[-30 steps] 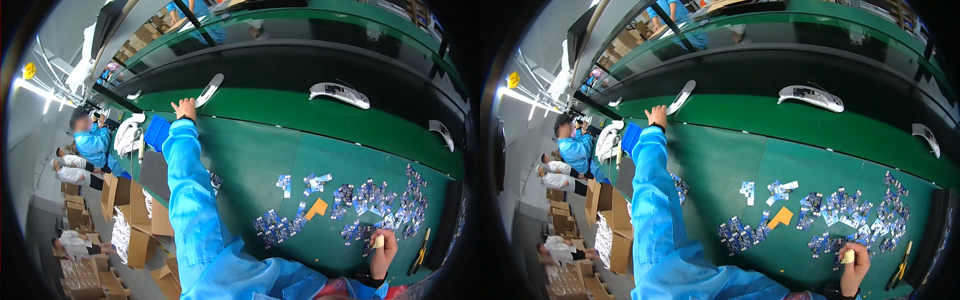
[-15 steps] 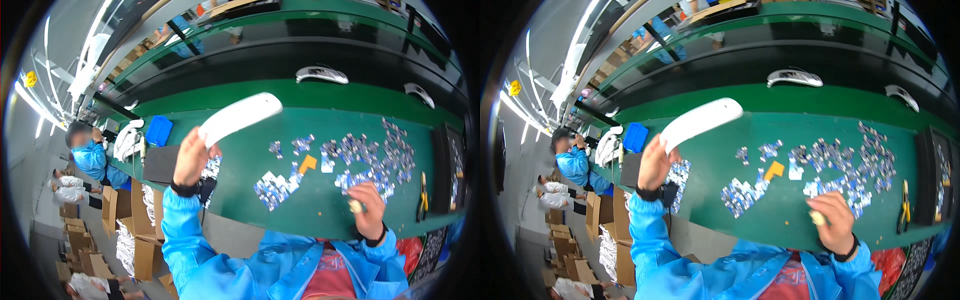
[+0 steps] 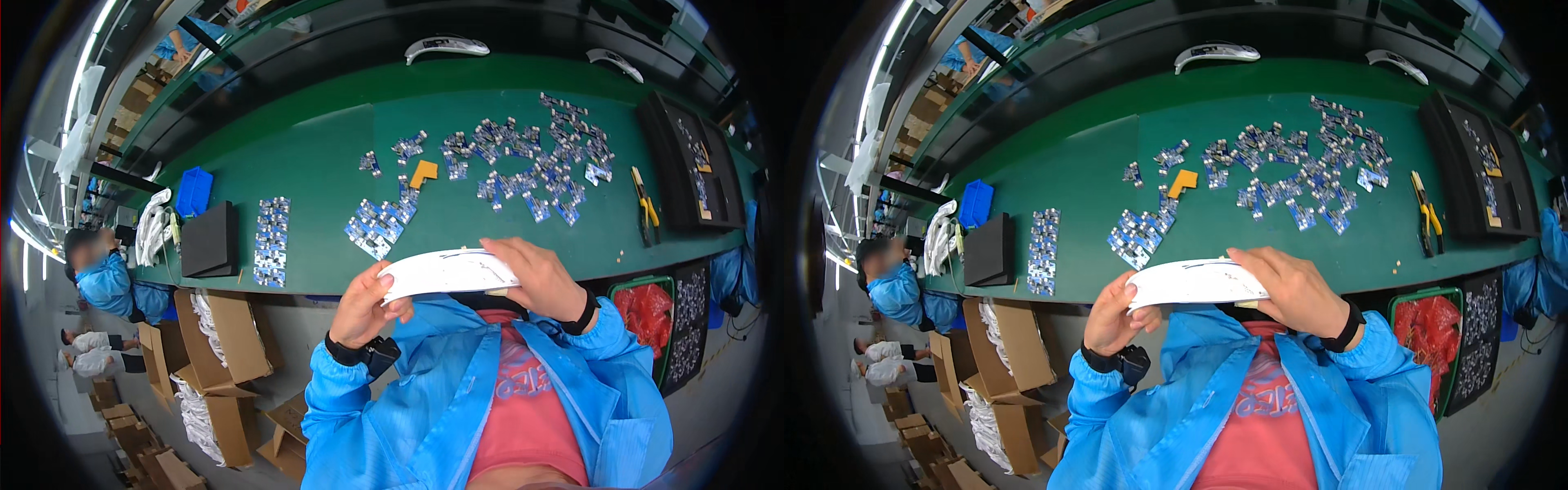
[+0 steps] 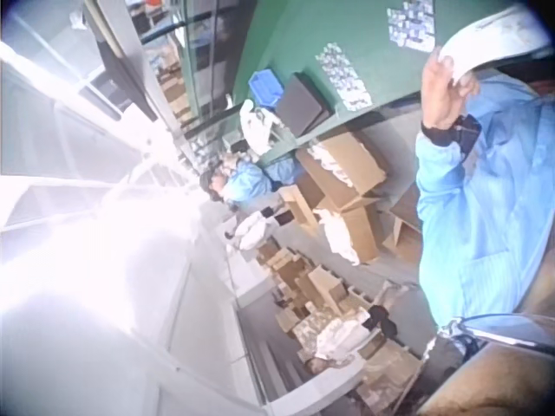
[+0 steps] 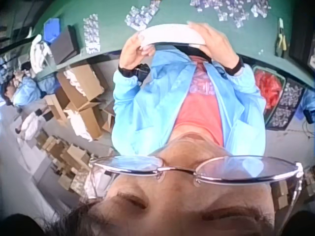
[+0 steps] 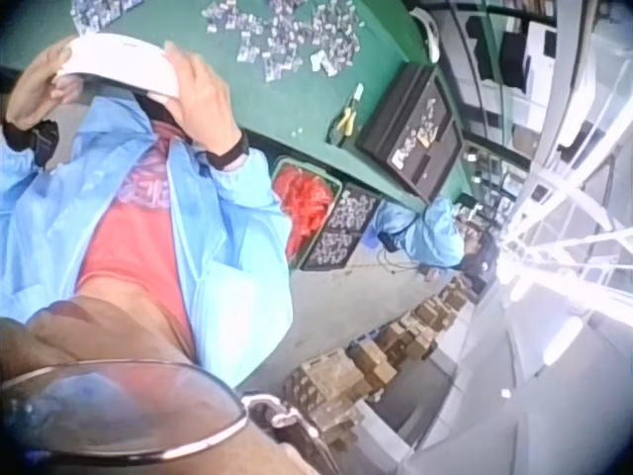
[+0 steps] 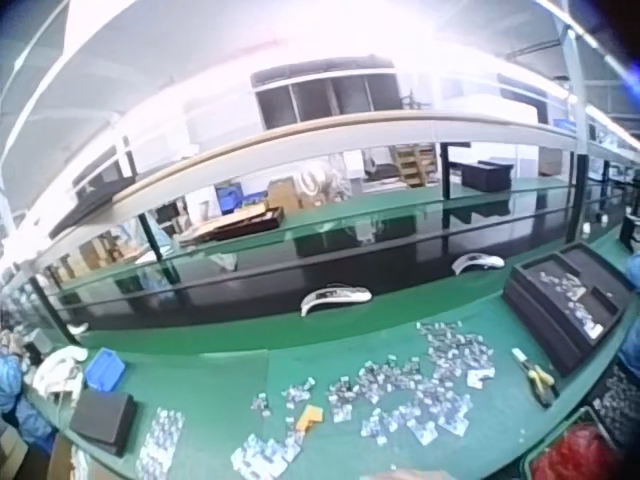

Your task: The person is assembling small electronic circuit boards into white plastic housings.

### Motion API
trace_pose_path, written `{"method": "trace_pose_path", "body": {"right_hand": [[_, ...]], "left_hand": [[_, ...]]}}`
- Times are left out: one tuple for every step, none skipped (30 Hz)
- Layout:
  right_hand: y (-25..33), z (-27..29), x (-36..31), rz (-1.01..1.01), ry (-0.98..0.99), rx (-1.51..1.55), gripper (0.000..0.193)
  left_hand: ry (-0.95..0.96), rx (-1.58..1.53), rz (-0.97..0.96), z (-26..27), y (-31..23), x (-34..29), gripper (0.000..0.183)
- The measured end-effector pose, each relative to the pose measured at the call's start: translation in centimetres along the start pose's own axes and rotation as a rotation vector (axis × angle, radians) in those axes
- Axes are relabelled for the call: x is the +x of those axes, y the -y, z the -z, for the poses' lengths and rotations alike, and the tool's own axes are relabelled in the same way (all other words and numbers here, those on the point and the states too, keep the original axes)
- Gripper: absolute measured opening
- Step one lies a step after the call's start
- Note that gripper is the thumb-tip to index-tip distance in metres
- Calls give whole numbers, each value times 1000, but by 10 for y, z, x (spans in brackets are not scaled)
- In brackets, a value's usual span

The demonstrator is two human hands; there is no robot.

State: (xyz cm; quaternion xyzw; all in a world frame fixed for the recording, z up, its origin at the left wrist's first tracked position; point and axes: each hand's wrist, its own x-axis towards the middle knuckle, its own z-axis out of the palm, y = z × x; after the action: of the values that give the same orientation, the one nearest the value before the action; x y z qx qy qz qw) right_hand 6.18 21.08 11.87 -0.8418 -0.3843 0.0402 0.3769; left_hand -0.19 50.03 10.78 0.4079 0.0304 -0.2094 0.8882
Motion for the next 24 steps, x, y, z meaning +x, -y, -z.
{"method": "trace_pose_path", "body": {"right_hand": [[4,1,-3,-15,-1,-2,60],[9,4,-4,9,-34,77,55],[11,5,-4,34,-68,158,50],[9,5,-6,31,-69,161,50],[5,5,-8,-30,-51,271,43],[5,3,-7,-88,-29,385,38],[12,3,-6,-189,-60,454,25],[14,2,-5,-195,-58,420,23],[10,-3,-6,-185,-53,391,21],[8,-10,-11,-259,-116,429,19],[2,-17,-19,-286,-204,415,18],[4,-18,-19,-304,-264,371,16],[4,-20,-21,-334,-309,335,15],[9,-19,-17,-319,-334,308,13],[11,-18,-13,-255,-304,292,12],[13,-20,-8,-195,-279,271,11],[15,-21,-3,-187,-265,285,11],[17,-22,1,-164,-260,265,10],[17,-23,3,-144,-257,243,10],[14,-24,7,-146,-257,246,10],[10,-26,8,-154,-320,263,9],[7,-26,9,-163,-383,280,9],[4,-26,11,-171,-390,280,9],[0,-25,12,-312,-327,425,8]], "left_hand": [[0,-27,20,-1,-1,0,23],[1,-31,26,-1,2,-1,23],[3,-49,15,1,4,-2,23],[4,-64,2,1,4,-4,22],[-7,-62,-1,-1,5,-8,22],[-18,-43,-7,-4,7,-12,21],[-35,-21,-16,-9,8,-16,21],[-61,-4,-6,-11,9,-20,21],[-99,19,-9,-10,12,-19,21],[-149,-73,-50,-12,21,-11,38],[-82,-180,-112,-11,28,-4,49],[5,-273,-136,-11,33,1,64],[72,-333,-154,-6,48,6,75],[93,-266,-179,-18,48,9,84],[56,-257,-188,-33,47,10,79],[29,-251,-206,-34,49,12,79],[22,-167,-196,-36,51,16,73],[19,-85,-182,-38,52,19,67],[-20,-105,-185,-39,53,19,55],[-23,-103,-182,-40,51,20,55],[-78,-109,-159,-42,51,21,53],[-134,-115,-136,-42,52,22,51],[-130,-113,-126,-40,54,25,51],[-90,38,-194,-38,54,29,50]]}}
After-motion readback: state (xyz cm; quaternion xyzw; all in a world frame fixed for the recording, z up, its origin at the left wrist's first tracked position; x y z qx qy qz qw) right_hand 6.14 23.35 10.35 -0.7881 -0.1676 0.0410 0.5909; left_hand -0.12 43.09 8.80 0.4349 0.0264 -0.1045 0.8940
